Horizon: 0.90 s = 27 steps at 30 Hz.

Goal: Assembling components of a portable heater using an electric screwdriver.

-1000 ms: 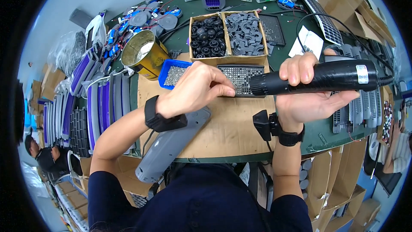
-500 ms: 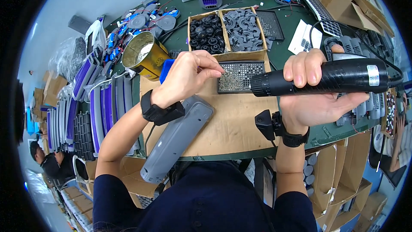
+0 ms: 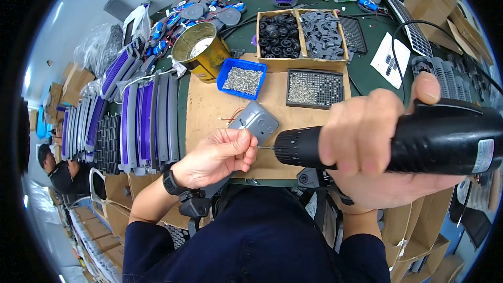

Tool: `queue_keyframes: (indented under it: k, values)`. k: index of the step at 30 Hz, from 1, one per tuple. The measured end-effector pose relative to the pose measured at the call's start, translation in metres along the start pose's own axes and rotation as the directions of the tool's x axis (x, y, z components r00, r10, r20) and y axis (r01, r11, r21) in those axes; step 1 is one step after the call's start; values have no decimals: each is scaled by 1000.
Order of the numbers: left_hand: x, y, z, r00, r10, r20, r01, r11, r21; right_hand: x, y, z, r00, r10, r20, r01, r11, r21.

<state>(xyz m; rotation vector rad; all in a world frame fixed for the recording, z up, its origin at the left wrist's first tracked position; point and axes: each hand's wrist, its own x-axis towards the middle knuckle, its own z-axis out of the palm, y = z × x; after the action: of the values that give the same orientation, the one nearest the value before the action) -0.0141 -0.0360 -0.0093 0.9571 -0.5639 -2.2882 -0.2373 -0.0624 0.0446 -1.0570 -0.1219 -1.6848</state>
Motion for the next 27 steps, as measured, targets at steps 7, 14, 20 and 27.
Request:
queue_keyframes:
  k: [7, 14, 20, 27]
  values:
    - [-4, -8, 2, 1000, 9, -20, -10, 1000, -9, -4, 10, 12, 998, 67, -1, -67, 998, 10]
    - [-6, -8, 3, 999, 15, -32, -15, 1000, -2, -9, 15, 17, 998, 35, -60, -41, 994, -104]
    - [-4, -10, 1, 999, 33, -37, -34, 999, -40, -10, 15, 16, 999, 46, 6, -45, 993, -107]
    - [-1, -11, -4, 997, 47, 62, -37, 989, -146, -9, 17, 14, 999, 5, -52, -12, 992, -129]
